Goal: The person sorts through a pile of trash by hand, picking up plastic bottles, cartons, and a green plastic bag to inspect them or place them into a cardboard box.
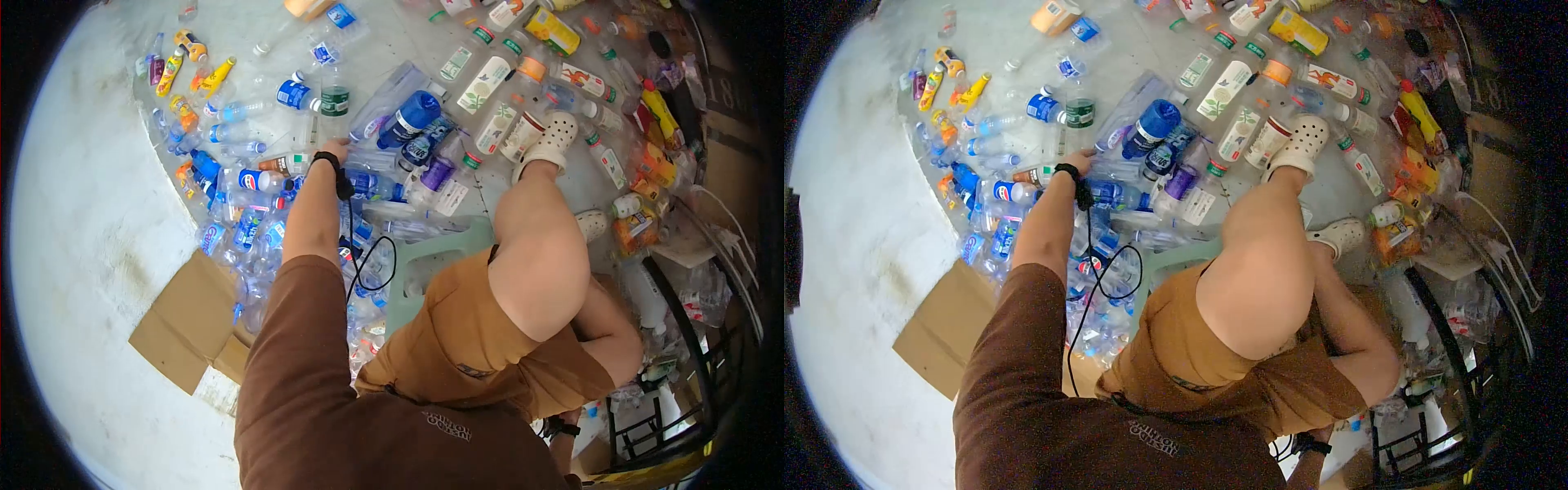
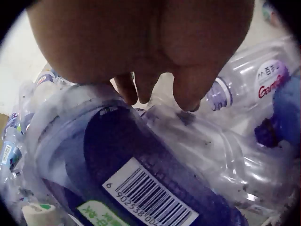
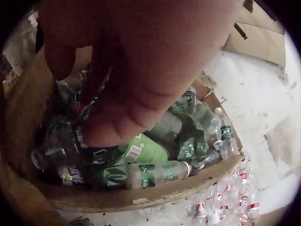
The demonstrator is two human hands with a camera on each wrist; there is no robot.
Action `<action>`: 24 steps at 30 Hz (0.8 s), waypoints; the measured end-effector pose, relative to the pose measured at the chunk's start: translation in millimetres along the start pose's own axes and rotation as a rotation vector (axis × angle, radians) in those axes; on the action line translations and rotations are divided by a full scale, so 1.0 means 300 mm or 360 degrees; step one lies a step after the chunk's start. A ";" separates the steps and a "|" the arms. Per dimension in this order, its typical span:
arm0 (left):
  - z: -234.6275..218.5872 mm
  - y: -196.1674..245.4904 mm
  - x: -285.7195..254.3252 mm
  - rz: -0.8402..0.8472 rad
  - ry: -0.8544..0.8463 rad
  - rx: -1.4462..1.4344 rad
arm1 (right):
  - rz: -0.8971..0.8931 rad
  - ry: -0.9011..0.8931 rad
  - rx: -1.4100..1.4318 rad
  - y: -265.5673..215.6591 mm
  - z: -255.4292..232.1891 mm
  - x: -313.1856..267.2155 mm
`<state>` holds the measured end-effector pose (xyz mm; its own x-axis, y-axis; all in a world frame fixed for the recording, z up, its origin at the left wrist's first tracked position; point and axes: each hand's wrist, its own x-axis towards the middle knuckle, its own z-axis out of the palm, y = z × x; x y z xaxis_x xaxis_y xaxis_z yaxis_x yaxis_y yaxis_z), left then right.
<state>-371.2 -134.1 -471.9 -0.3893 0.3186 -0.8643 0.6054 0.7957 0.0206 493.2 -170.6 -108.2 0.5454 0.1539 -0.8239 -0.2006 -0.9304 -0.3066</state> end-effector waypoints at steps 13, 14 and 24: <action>-0.038 0.138 -0.342 0.0070 0.0992 -0.0333 | -0.0035 -0.0192 0.0054 0.054 0.054 0.058; -0.049 0.146 -0.384 0.0140 0.1159 -0.0572 | -0.0045 -0.0220 0.0070 0.068 0.048 0.074; 0.051 -0.006 -0.458 0.0127 0.1069 -0.0405 | -0.0106 -0.0522 0.0179 0.224 -0.047 0.155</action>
<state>-308.2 -187.2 -360.8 -0.7429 0.5634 -0.3615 0.5010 0.8261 0.2580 516.6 -230.6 -160.3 0.2737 0.3286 -0.9040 -0.2719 -0.8751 -0.4004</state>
